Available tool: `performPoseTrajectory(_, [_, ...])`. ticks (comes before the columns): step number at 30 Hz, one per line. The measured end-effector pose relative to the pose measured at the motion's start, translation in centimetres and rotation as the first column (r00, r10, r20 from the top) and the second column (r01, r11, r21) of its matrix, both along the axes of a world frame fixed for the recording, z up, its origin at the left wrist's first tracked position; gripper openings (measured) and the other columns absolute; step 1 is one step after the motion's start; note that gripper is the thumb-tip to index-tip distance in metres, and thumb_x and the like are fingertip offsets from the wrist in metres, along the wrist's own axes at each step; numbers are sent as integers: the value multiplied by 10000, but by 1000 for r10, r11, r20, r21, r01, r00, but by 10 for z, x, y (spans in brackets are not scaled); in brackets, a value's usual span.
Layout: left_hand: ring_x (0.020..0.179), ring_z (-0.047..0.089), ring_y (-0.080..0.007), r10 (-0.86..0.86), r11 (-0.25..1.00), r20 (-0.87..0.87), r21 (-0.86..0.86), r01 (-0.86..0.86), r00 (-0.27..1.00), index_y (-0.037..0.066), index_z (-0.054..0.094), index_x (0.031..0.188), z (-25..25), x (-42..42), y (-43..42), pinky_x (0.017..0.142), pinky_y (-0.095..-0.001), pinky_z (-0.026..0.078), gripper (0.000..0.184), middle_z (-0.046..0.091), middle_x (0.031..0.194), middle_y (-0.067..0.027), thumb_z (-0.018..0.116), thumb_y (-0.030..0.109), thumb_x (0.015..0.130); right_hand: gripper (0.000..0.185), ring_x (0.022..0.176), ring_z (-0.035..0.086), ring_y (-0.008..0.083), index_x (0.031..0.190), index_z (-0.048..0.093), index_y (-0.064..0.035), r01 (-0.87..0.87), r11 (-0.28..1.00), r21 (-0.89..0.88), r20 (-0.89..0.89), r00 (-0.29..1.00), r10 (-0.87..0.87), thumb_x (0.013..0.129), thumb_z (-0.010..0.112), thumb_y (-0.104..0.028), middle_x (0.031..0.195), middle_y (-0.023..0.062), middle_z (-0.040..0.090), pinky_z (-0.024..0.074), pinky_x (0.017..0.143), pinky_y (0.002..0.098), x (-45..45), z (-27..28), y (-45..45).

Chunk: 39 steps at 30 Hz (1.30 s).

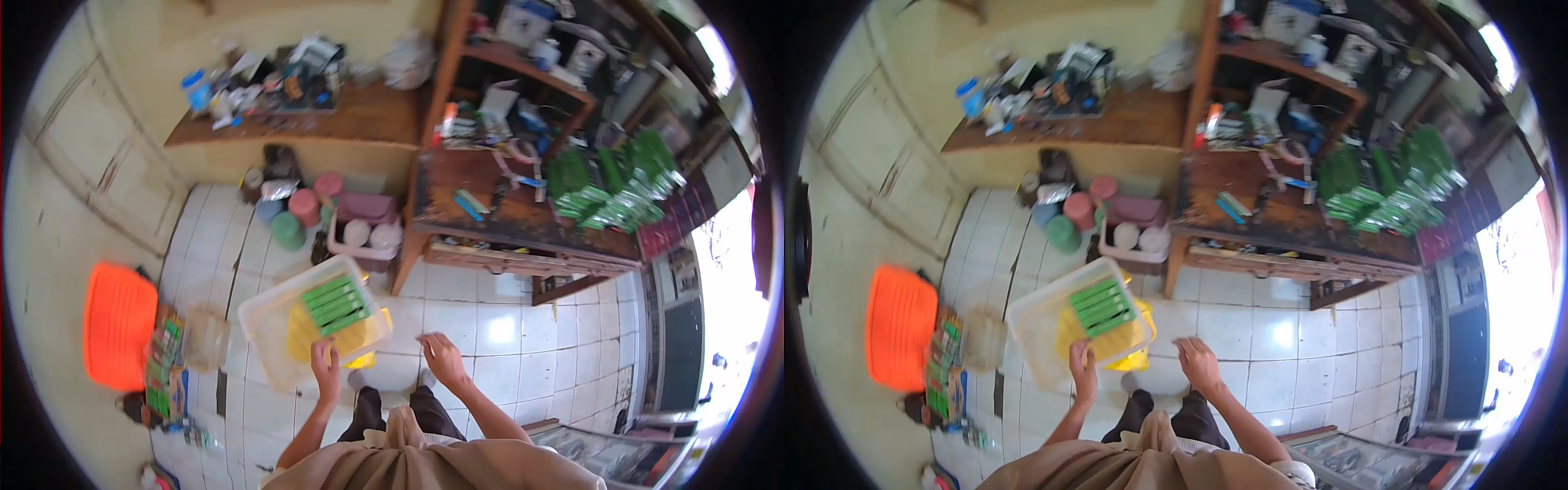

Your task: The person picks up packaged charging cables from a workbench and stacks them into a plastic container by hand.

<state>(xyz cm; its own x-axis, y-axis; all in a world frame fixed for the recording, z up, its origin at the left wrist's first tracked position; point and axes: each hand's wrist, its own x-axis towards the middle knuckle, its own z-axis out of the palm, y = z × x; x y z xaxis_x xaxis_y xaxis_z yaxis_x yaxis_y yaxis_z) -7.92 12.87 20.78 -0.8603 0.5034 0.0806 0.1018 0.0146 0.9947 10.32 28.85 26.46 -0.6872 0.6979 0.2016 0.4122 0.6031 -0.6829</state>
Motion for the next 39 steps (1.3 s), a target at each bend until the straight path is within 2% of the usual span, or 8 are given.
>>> performPoseTrajectory(4, [839,550,-247,-323,940,-186,-181,290,928,6,525,876,18,75,24,775,-329,419,78,562,842,-117,476,61,849,125,768,579,351,871,602,-49,355,926,-126,254,914,-316,834,508,-122,838,158,605,468,651,413,124,-63,-5])
performPoseTrajectory(9, [866,564,-245,-780,611,-102,-339,715,618,51,548,976,-80,157,59,779,-328,450,189,588,892,-99,507,28,794,154,740,610,337,873,640,-75,718,659,-225,569,646,-509,802,508,-114,751,172,629,487,655,397,283,-168,-38])
performPoseTrajectory(14, [896,575,-242,-887,393,52,-436,809,459,58,547,1005,-118,227,110,794,-328,463,206,603,936,-96,515,47,802,169,678,636,273,849,642,-49,761,520,-388,475,649,-595,809,508,-144,711,147,641,494,633,377,378,-211,-28])
performPoseTrajectory(18, [907,582,-234,-892,453,-188,-380,807,412,44,544,1014,-50,291,200,789,-320,466,196,597,957,-110,537,83,823,212,658,594,358,808,614,-15,784,595,-177,217,621,-753,831,487,-184,700,209,588,442,574,417,385,-137,66])
performPoseTrajectory(22, [905,580,-200,-890,413,-239,-59,909,389,23,544,1012,63,341,308,789,-294,456,189,592,938,-96,522,53,827,144,747,593,292,883,601,-1,741,643,-194,-220,606,-764,822,561,-125,806,165,610,452,646,341,370,-8,181])
performPoseTrajectory(29, [949,546,-169,-647,451,-483,381,807,589,0,523,1029,248,385,478,811,-278,443,181,549,1013,-79,508,67,861,292,858,545,189,1112,491,-12,633,774,-14,-694,551,-463,851,545,-132,992,125,503,435,757,280,368,179,352])
performPoseTrajectory(34, [1122,432,-245,-442,540,-553,465,702,706,10,451,1156,299,395,598,960,-348,335,348,473,1138,-134,543,157,854,423,1054,519,227,1206,445,2,646,762,-36,-765,473,-437,879,519,-257,1150,170,492,402,877,305,371,250,467])
performPoseTrajectory(39, [1300,172,-331,-435,782,-556,157,604,708,-38,299,1307,314,403,692,1062,-380,156,673,257,1372,-204,466,444,867,513,1091,489,233,1206,465,23,601,789,-123,-637,562,-528,877,494,-370,1176,165,513,350,929,290,377,280,556])
